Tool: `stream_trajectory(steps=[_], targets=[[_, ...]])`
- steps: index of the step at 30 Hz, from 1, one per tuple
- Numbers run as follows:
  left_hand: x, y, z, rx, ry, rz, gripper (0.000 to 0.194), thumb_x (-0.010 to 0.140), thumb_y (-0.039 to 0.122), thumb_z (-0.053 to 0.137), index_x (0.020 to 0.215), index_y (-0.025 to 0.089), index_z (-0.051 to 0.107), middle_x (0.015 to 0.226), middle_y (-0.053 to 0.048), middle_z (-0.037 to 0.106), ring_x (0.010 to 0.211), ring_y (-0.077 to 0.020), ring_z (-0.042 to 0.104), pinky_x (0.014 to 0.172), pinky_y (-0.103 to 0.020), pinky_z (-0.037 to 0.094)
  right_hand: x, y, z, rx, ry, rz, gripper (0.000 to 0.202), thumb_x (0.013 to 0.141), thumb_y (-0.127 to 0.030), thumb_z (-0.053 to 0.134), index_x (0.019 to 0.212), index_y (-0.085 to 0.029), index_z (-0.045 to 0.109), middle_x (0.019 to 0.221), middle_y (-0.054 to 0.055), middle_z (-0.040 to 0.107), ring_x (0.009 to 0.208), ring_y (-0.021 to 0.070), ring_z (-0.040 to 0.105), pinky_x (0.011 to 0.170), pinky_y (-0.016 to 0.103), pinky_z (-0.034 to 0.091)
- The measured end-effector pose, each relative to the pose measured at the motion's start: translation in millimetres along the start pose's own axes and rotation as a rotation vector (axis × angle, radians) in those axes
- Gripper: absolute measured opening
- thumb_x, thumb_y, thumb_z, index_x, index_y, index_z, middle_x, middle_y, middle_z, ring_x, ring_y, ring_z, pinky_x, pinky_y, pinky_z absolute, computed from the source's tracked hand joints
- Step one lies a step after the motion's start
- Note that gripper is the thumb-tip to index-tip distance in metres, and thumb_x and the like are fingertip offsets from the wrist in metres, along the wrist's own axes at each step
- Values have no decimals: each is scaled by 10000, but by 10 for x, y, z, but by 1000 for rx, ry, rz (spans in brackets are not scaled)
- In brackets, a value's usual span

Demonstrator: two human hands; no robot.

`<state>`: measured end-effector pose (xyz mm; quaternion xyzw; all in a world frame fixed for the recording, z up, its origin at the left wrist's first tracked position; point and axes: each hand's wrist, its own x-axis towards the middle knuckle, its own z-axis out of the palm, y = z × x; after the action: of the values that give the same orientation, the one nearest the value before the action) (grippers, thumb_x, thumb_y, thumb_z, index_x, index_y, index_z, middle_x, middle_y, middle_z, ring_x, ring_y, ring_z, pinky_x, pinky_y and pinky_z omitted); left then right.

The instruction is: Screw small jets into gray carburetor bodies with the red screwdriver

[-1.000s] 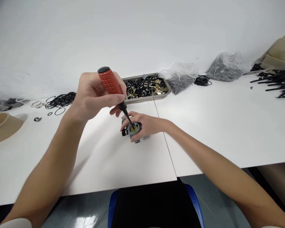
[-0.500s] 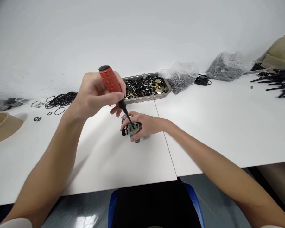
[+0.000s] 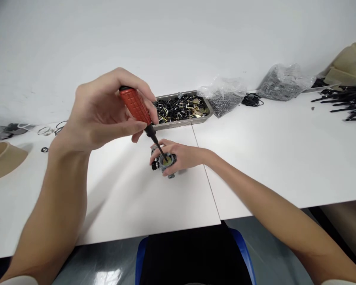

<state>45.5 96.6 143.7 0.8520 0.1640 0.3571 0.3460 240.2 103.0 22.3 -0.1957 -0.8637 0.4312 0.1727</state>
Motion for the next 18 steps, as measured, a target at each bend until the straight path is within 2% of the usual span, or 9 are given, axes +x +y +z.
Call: stream_trajectory(steps=[2,4,7,8,10,14,16,18], targets=[[12,18,34,27,36,68,351,756,100,727,1085,220,702,972,-53,654,672,-117,618,455,-230,515,-2,-5,-3,2,-1,4,401,762,-282,772,1146,-298,659,1356,40,432,1366,232,365,1157,382,329],[17,41,86,17,129,119,345,748,118,753,1073,235,741,931,-43,646,610,-97,608,408,-221,483,-2,-13,-4,3,-4,10,404,759,-273,773,1146,-293,658,1362,40,429,1362,233,371,1158,385,328],[1,71,146,-46,273,76,407,726,109,781,1113,225,733,811,-35,642,566,-116,632,324,-210,421,-2,-14,-3,5,-1,18,397,765,-269,768,1145,-290,656,1375,42,417,1370,232,361,1151,379,335],[-7,78,149,-61,278,51,423,730,105,779,1134,218,720,810,-34,654,559,-115,634,314,-204,412,-2,-11,-1,4,0,13,397,766,-270,767,1146,-289,654,1376,42,415,1370,230,363,1151,377,334],[-18,88,129,-84,214,26,384,771,98,740,1142,191,705,848,-46,685,572,-113,638,326,-196,427,-4,1,0,1,2,-1,404,766,-271,768,1152,-286,650,1370,44,418,1370,228,365,1152,374,330],[-6,103,75,-106,116,84,259,809,53,674,1056,112,725,871,-83,688,640,-156,671,378,-230,487,-7,16,-5,-6,-5,-9,408,770,-282,769,1159,-285,647,1366,45,427,1386,228,345,1156,368,324],[8,110,93,-115,123,132,236,765,60,727,996,105,744,863,-74,673,617,-147,662,380,-239,502,-9,9,-10,-8,-6,-4,403,773,-285,767,1159,-279,649,1386,47,411,1390,224,339,1154,359,326],[15,115,149,-117,181,130,250,743,64,751,986,122,755,809,-54,657,599,-141,659,366,-232,490,-10,-5,-12,-9,-8,-3,399,777,-282,765,1159,-266,649,1401,52,399,1377,216,355,1148,344,332]])
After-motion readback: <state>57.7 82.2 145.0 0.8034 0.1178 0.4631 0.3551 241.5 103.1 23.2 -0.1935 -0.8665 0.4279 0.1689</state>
